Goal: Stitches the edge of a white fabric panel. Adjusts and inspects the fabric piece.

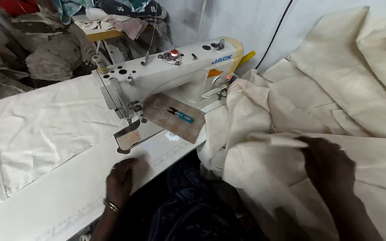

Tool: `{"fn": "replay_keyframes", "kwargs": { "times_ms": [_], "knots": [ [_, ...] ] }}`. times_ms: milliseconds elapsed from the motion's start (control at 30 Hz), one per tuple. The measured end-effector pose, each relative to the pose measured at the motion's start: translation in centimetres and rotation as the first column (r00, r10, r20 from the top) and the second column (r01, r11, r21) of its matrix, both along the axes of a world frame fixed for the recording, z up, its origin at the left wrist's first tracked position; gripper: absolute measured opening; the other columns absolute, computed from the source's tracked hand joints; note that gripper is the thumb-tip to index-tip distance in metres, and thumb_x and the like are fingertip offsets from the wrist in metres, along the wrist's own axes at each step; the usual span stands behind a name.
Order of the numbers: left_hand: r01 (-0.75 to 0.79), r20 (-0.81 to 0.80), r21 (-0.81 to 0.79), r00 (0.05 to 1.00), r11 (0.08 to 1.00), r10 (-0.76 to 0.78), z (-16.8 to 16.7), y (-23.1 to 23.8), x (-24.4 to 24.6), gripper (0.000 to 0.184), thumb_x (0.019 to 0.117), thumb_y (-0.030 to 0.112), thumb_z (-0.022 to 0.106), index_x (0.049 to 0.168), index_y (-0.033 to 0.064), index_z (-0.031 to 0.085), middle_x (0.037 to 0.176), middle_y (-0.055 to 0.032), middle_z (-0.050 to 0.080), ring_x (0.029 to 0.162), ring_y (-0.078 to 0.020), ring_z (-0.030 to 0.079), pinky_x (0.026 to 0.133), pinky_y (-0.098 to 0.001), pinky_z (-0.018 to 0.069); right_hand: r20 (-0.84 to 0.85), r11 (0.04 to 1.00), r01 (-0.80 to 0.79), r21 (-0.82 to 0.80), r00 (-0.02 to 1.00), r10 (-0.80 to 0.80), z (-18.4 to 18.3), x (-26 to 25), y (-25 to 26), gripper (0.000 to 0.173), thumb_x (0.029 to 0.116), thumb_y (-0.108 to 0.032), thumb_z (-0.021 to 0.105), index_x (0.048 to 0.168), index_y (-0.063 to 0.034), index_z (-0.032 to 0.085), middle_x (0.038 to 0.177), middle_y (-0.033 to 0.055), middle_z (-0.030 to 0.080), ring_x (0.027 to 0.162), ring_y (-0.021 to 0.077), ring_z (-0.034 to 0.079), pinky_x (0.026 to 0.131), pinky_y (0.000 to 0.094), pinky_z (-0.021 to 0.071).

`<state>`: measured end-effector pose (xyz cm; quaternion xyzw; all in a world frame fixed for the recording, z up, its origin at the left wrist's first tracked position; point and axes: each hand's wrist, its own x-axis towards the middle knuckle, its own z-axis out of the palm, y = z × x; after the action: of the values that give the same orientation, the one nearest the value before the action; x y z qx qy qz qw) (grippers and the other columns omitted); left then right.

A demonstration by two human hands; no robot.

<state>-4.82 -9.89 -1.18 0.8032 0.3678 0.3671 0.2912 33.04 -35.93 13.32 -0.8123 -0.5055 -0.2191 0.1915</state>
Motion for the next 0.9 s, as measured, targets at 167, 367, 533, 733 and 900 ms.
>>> {"fn": "replay_keyframes", "kwargs": {
  "times_ms": [167,367,533,733,900],
  "knots": [
    [0.564,0.251,-0.212,0.821,0.798,-0.513,7.0,-7.9,8.1,0.058,0.1021,0.039,0.056,0.137,-0.0074,0.058,0.134,-0.0186,0.065,0.127,-0.0216,0.062,0.109,-0.0399,0.0483,0.094,0.988,-0.134,0.074,0.987,0.127,4.8,-3.3,3.6,0.039,0.1036,-0.017,0.047,0.098,0.0159,0.067,0.078,0.0289,0.066,0.062,0.0432,0.064,0.056,0.0563,0.0481],
    [0.431,0.24,-0.574,0.901,0.696,-0.361,9.9,-11.9,12.9,0.058,0.0964,0.012,0.065,0.145,-0.0124,0.044,0.123,-0.0285,0.066,0.112,-0.0292,0.068,0.101,-0.042,0.0521,0.148,0.972,-0.216,0.097,0.969,0.2,3.4,-3.3,5.4,0.039,0.1013,-0.026,0.056,0.109,0.0091,0.071,0.082,0.0255,0.066,0.064,0.0392,0.062,0.056,0.0513,0.048],
    [0.265,0.428,-0.71,0.898,0.653,0.101,9.9,-8.6,11.7,0.024,0.107,0.01,0.045,0.114,-0.0041,0.063,0.085,-0.0036,0.066,0.072,-0.0029,0.064,0.07,-0.0228,0.0557,0.262,0.918,-0.391,0.06,0.894,0.364,0.8,-3.1,3.4,0.05,0.0995,-0.059,0.054,0.128,-0.0185,0.059,0.133,0.0141,0.052,0.131,0.0313,0.043,0.111,0.0488,0.0239],
    [0.373,0.428,-0.42,0.885,0.827,-0.182,13.7,-4.0,4.5,0.022,0.1047,0.012,0.047,0.103,0.0128,0.069,0.081,0.0121,0.067,0.07,0.0066,0.062,0.065,-0.0138,0.0547,0.045,0.951,-0.3,-0.074,0.952,0.303,-4.0,-1.0,1.8,0.069,0.084,-0.054,0.063,0.135,-0.0068,0.061,0.141,0.0296,0.054,0.131,0.0593,0.045,0.097,0.0807,0.0293],
    [0.36,0.209,-0.222,0.925,0.906,-0.316,13.8,-3.6,-3.1,0.027,0.1064,0.038,0.049,0.099,0.0209,0.068,0.081,0.0183,0.066,0.074,0.0135,0.06,0.067,-0.0087,0.0516,-0.196,0.934,-0.315,-0.169,0.94,0.281,-2.5,0.5,0.3,0.084,0.0761,-0.066,0.06,0.13,-0.0012,0.066,0.114,0.0251,0.069,0.108,0.0548,0.06,0.086,0.0776,0.0368]
  ]
}}
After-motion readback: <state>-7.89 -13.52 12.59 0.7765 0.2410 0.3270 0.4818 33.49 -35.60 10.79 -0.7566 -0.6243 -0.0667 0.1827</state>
